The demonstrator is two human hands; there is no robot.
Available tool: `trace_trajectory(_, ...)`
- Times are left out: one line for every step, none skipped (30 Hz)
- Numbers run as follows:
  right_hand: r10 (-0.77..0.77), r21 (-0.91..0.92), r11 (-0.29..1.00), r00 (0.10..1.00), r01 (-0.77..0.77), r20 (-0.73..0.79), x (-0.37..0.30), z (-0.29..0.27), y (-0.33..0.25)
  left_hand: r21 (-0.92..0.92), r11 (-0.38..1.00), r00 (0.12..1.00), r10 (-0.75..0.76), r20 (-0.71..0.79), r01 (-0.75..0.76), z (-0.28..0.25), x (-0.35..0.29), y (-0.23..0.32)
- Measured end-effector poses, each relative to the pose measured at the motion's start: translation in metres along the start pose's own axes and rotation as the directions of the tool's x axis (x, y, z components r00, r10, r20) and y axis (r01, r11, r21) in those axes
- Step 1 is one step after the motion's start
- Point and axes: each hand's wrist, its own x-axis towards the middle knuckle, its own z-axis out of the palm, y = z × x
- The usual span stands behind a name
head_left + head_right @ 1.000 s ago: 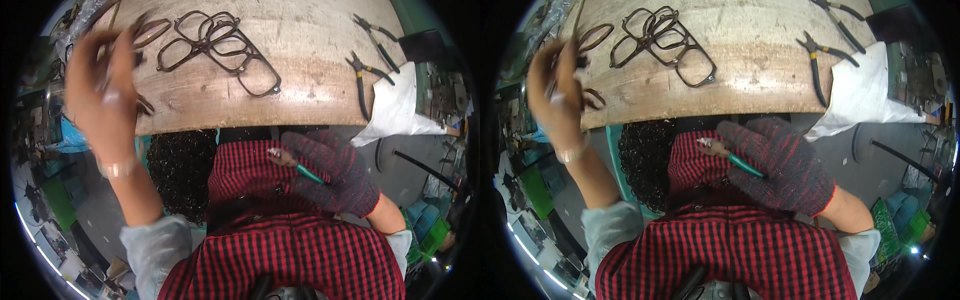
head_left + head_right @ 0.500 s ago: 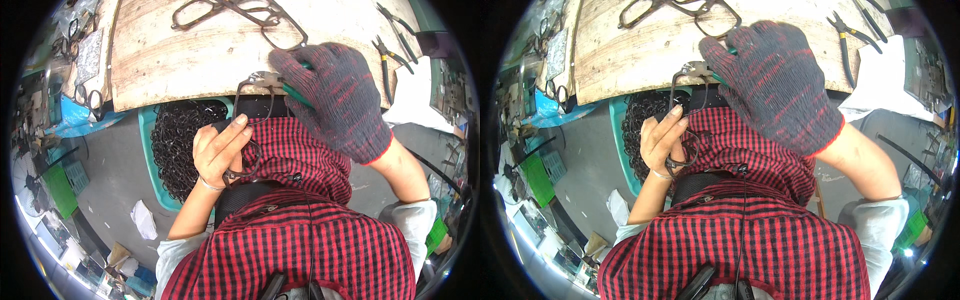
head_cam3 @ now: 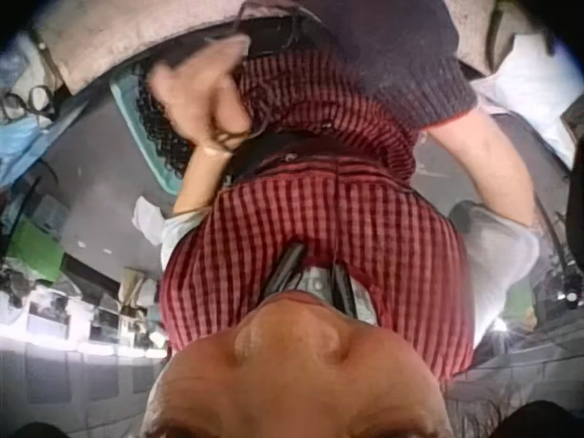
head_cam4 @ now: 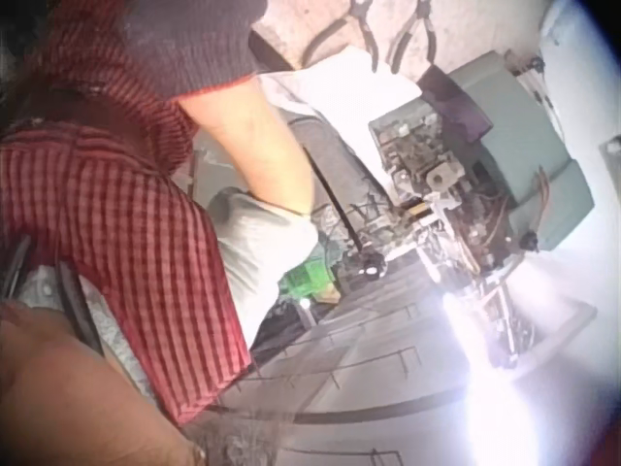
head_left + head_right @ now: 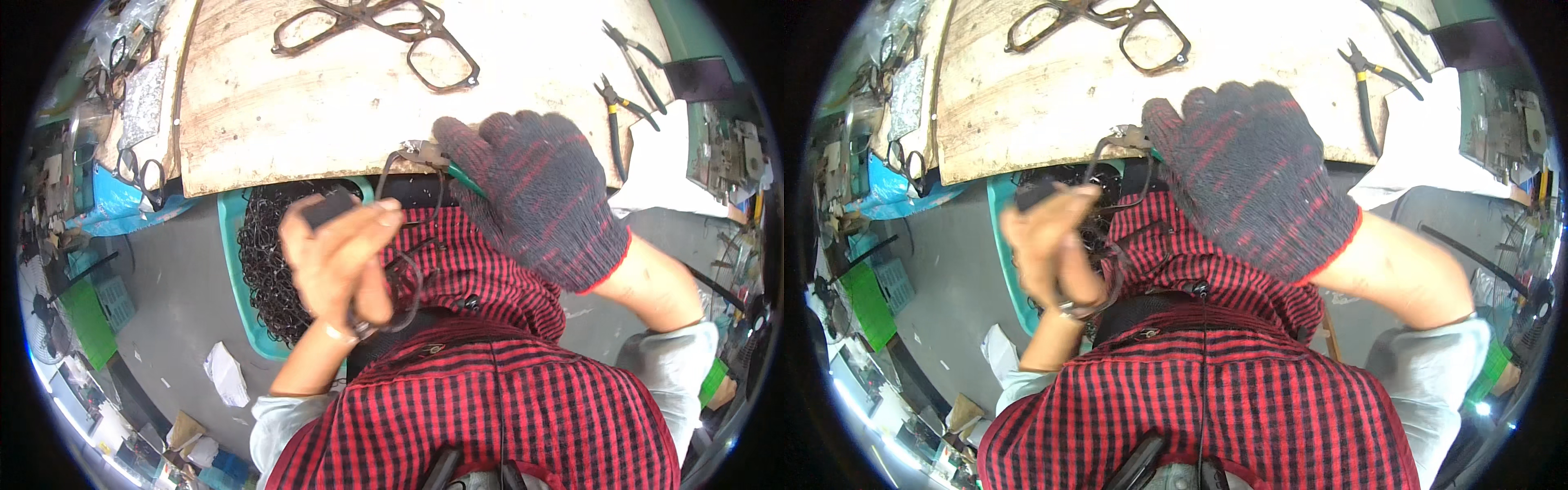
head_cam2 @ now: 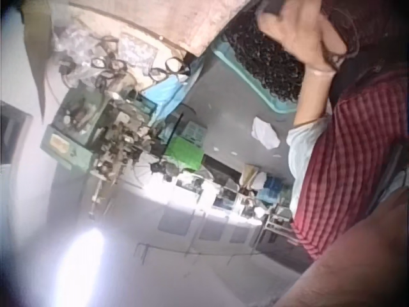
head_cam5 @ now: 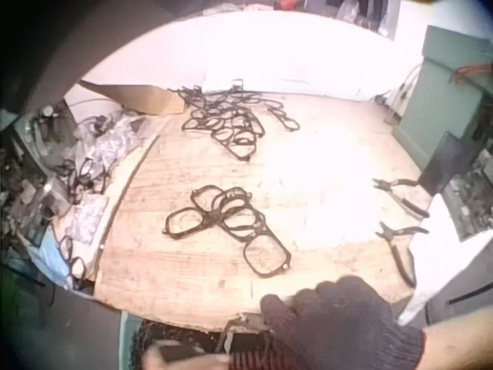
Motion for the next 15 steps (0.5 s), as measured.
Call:
trace_trajectory(0.03,0.114,0.993,0.999,-0.033,0.025,-0.003,-0.004,0.0,-0.001,0.999,0.999,-0.037,0.002,0.037,-0.012,0.016,0.004)
trace_trajectory(0.059,0.226,0.972,0.997,-0.07,0.059,-0.006,-0.008,0.001,-0.11,0.984,0.989,-0.147,-0.034,0.143,-0.023,0.04,0.012)
trace_trajectory(0.076,0.268,0.96,0.996,-0.083,0.035,-0.013,-0.008,0.002,-0.275,0.919,0.947,-0.313,-0.069,0.283,-0.028,0.066,0.026)
trace_trajectory(0.098,0.311,0.946,0.995,-0.097,0.011,-0.023,-0.007,0.003,-0.394,0.841,0.896,-0.436,-0.085,0.371,-0.029,0.093,0.033)
trace_trajectory(0.139,0.351,0.928,0.99,-0.125,-0.016,-0.035,-0.006,0.004,-0.341,0.857,0.907,-0.421,-0.033,0.385,-0.025,0.12,0.028)
trace_trajectory(0.155,0.402,0.906,0.987,-0.131,-0.028,-0.045,-0.004,0.004,-0.022,0.972,0.97,-0.232,0.073,0.234,-0.021,0.141,0.005)
trace_trajectory(0.181,0.436,0.887,0.983,-0.149,-0.033,-0.055,-0.002,0.003,0.233,0.944,0.94,-0.281,0.191,0.235,-0.011,0.16,-0.006)
trace_trajectory(0.195,0.476,0.866,0.98,-0.154,-0.038,-0.064,-0.002,0.001,0.266,0.928,0.924,-0.319,0.21,0.26,0.007,0.169,-0.022)
trace_trajectory(0.253,0.527,0.814,0.966,-0.244,0.057,-0.072,-0.006,-0.003,0.288,0.903,0.891,-0.389,0.235,0.318,0.021,0.176,-0.027)
trace_trajectory(0.26,0.55,0.799,0.964,-0.243,0.049,-0.077,-0.005,-0.005,0.317,0.871,0.851,-0.459,0.255,0.375,0.033,0.184,-0.033)
trace_trajectory(0.265,0.58,0.779,0.963,-0.241,0.044,-0.083,0.001,-0.007,0.357,0.832,0.806,-0.528,0.27,0.425,0.046,0.191,-0.038)
trace_trajectory(0.269,0.609,0.757,0.962,-0.236,0.038,-0.088,0.004,-0.006,0.279,0.857,0.841,-0.496,0.218,0.433,0.036,0.183,-0.042)
trace_trajectory(0.275,0.618,0.737,0.957,-0.273,0.094,-0.092,0.0,-0.002,0.178,0.888,0.871,-0.453,0.188,0.424,0.037,0.176,-0.044)
trace_trajectory(0.292,0.612,0.74,0.953,-0.281,0.084,-0.098,-0.002,0.001,0.092,0.908,0.895,-0.418,0.155,0.408,0.032,0.166,-0.044)
trace_trajectory(0.305,0.606,0.743,0.949,-0.286,0.074,-0.103,-0.003,0.005,-0.183,0.854,0.866,-0.447,0.224,0.488,0.019,0.159,-0.044)
